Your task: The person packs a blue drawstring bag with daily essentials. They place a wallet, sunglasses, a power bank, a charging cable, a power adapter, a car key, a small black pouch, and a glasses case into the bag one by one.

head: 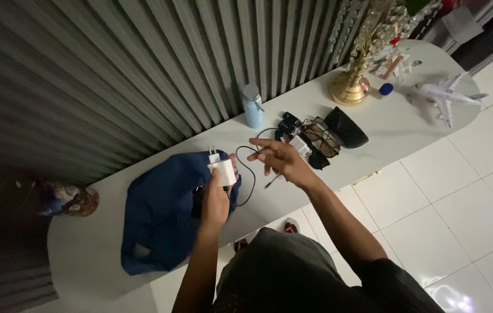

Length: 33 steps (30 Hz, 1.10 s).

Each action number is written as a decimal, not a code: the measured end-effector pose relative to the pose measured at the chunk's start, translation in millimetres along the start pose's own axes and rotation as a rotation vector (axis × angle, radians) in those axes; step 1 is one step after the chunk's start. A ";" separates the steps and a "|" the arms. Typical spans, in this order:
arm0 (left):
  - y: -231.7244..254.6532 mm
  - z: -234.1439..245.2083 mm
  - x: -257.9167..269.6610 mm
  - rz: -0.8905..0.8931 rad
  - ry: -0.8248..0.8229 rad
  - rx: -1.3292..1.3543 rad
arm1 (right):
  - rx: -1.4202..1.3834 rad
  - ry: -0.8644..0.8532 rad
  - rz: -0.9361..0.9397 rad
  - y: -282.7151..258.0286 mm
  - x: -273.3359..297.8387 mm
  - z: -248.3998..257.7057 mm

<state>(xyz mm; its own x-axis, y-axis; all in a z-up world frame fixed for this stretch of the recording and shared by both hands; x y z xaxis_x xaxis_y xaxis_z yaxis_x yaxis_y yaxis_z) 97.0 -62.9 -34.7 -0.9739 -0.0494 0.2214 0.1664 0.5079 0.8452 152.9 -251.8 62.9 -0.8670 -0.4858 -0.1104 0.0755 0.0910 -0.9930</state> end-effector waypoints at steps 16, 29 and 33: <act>15.6 -62.2 30.9 0.084 -0.275 -0.023 | -0.149 0.162 0.137 -23.6 3.6 -28.5; 15.9 -40.7 40.1 0.051 -0.158 -0.261 | -0.175 0.179 0.224 -34.2 4.9 -46.1; 17.3 -44.2 46.2 0.061 -0.208 -0.240 | -0.210 0.160 0.222 -34.4 6.6 -54.3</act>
Point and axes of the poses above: each hand's wrist, its own x-axis away from the middle knuckle, its own z-axis out of the back of the hand, y = z × x, the point moved 10 cm from there along -x, towards the middle knuckle, and after that the axes turned 5 degrees about z, right-handed, at the moved point
